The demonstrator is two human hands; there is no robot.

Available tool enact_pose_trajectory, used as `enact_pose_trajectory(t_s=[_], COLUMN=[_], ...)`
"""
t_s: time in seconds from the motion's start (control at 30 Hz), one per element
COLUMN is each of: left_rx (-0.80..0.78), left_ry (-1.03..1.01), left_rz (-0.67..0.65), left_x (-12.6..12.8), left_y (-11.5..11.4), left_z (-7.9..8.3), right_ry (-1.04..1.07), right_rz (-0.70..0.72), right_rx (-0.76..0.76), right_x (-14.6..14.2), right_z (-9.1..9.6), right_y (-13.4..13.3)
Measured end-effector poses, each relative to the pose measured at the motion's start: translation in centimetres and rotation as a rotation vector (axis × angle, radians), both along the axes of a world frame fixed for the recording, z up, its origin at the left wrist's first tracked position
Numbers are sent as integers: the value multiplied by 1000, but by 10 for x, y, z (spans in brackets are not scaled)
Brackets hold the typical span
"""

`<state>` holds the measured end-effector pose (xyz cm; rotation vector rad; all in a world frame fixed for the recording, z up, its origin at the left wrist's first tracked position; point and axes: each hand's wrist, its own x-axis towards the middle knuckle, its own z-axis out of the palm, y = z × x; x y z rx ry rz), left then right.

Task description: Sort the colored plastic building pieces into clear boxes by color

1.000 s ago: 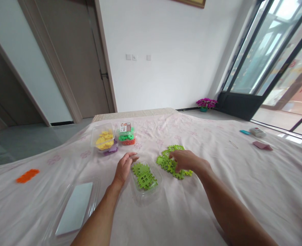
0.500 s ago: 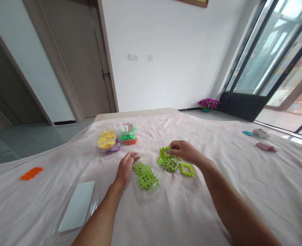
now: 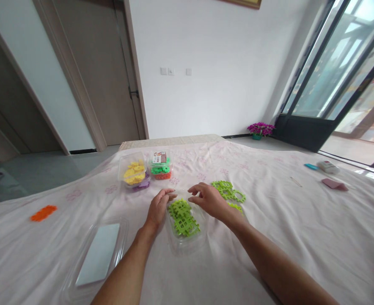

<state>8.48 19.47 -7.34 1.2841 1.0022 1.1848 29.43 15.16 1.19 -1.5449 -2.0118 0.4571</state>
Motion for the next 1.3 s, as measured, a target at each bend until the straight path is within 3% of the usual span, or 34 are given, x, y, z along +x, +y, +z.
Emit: enact_pose_trajectory(t_s=[0.2,0.33,0.47,0.6,0.8,0.9,1.03,1.3], left_rx=[-13,4,-6,-13,5,8,-18,-2], left_ry=[-16,-2,-17,-16,14,12,-12,-9], left_rz=[5,-3,-5,7,12,11,10,3], left_x=[0,-1,0,0,0,-1,0,-1], left_y=[2,3,3,3,5,5,5,6], left_z=[-2,-2,-1,-2,-4,-3,-2,-6], right_ry=[-282,-374,-322,-232,-496,-599,-646,-549], right_rz=[250,311,280,115,-150,-123,-61,-13], right_rx=[59,-5,48,105,-146,-242,-257,-272], right_x=[3,0,2,20,54,60,59,58], right_z=[13,9,8,16,18,11,3,-3], right_y=[-14,-19,-15,-5,5,5,5,7])
